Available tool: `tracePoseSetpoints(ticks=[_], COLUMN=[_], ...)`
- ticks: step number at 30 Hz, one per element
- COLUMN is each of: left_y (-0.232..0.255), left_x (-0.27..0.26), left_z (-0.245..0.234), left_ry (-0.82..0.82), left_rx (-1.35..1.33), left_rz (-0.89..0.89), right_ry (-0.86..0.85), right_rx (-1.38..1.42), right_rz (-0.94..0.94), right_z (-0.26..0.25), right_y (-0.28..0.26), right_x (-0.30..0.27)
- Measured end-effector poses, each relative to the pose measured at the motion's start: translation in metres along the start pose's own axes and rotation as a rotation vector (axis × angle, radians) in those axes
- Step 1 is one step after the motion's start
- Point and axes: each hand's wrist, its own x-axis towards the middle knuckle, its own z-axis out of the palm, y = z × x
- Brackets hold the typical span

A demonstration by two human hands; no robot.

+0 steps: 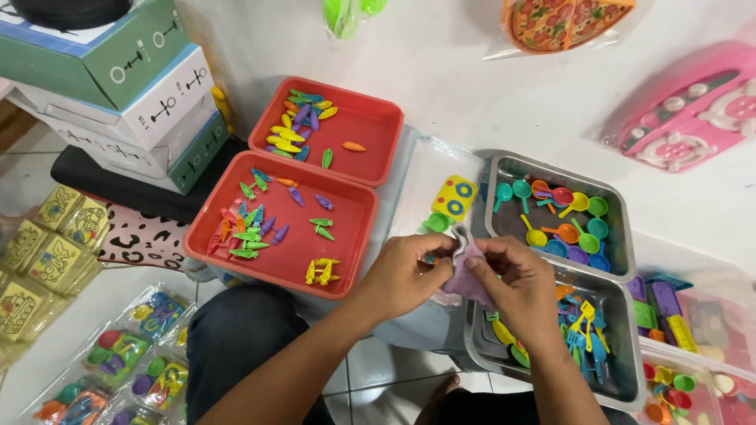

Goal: Cleaning small plastic toy components with a cloth and sorting them into trays.

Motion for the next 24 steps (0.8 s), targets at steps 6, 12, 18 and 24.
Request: tracePoseSetpoints(ticks=[6,12,18,24], left_y=[-0.020,-0.030,-0.033,-0.035], left_x=[0.003,0.009,0.007,0.009], left_z=[0.003,0.001,0.004,0.001], left_ry=[-0.051,-0.036,-0.107,-0.081], left_rx=[-0.115,-0.211,-0.176,-0.210], left_rz=[-0.028,-0.051,-0.047,-0.050], right_ry=[0.045,-0.028,0.038,-0.035], right_rx=[0.012,0.041,0.048,0.102], right_rz=[0.016,0.029,0.078,0.080], right_z=[0.004,-0.005,-0.003,-0.006], right_y=[0.017,-0.001,0.016,0.000], right_x=[-0.005,0.003,-0.002,0.004])
